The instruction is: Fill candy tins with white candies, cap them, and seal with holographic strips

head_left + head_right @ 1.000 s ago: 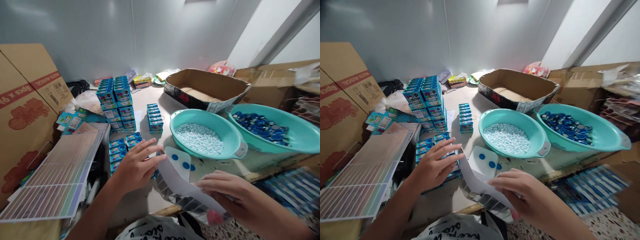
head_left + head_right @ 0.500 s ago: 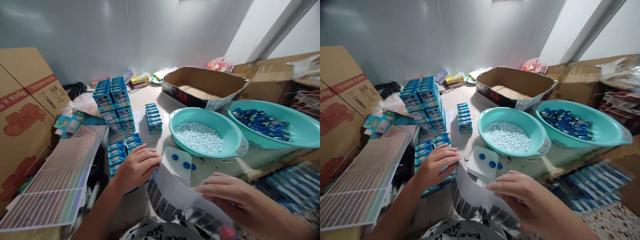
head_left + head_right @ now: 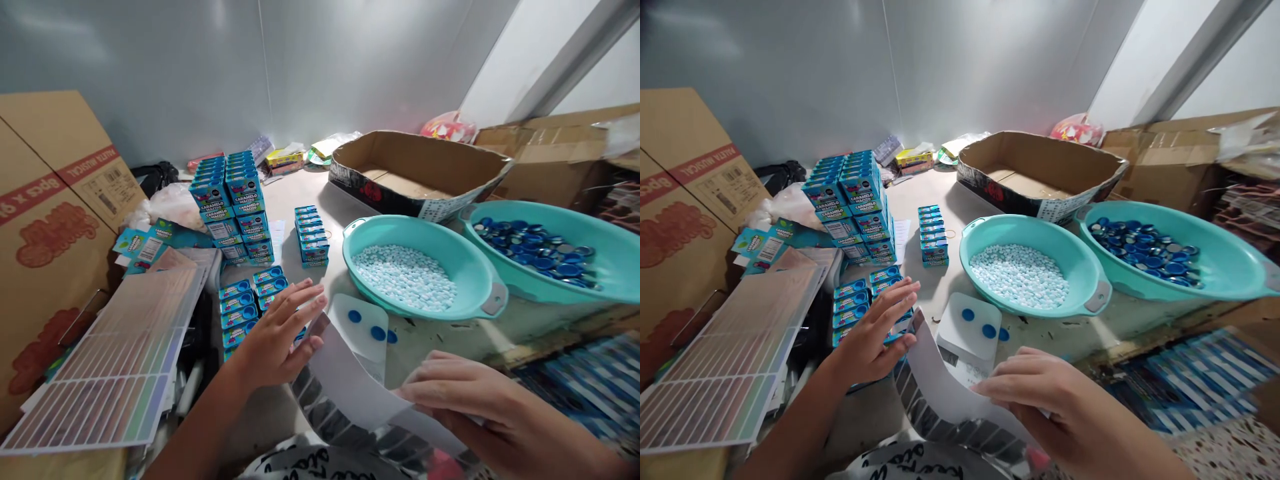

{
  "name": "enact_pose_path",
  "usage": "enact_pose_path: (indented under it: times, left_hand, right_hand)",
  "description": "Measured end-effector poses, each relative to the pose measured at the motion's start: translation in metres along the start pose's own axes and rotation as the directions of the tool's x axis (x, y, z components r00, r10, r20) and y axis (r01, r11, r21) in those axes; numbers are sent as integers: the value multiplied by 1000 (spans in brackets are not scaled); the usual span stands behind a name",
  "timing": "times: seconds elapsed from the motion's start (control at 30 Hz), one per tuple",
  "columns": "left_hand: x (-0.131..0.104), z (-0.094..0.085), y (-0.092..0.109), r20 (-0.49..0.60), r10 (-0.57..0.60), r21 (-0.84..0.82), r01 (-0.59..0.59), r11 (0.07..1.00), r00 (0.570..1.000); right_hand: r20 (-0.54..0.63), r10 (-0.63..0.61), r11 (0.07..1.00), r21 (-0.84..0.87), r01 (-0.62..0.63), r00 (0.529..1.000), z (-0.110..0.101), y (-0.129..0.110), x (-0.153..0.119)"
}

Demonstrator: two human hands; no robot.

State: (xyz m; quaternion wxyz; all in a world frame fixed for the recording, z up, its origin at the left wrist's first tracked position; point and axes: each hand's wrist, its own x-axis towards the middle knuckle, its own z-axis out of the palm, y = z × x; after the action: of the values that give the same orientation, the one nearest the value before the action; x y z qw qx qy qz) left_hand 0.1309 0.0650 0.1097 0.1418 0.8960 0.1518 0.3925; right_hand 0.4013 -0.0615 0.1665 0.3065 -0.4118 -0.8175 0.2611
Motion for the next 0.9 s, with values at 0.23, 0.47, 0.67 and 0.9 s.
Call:
enact_pose_path:
  times: [0.23, 0.47, 0.67, 0.9]
  left_hand:
    - [1, -1, 1, -9, -95, -283, 88, 955, 995]
    - [-4, 4, -5, -247, -58, -196, 9, 981, 967]
    - [-9, 3, -1, -255, 74, -94, -101, 990, 964]
    - [-12, 2, 3, -312, 60, -159, -114, 981, 948]
  right_hand:
    - [0, 4, 1000, -17, -4, 1000, -2, 3, -3]
    - [-38, -18, 999, -31, 17, 999, 0, 5, -6]
    - [-45, -25, 1000, -13, 25, 999, 0, 2, -5]
    - [-50, -36, 999, -23, 35, 998, 2, 2, -7]
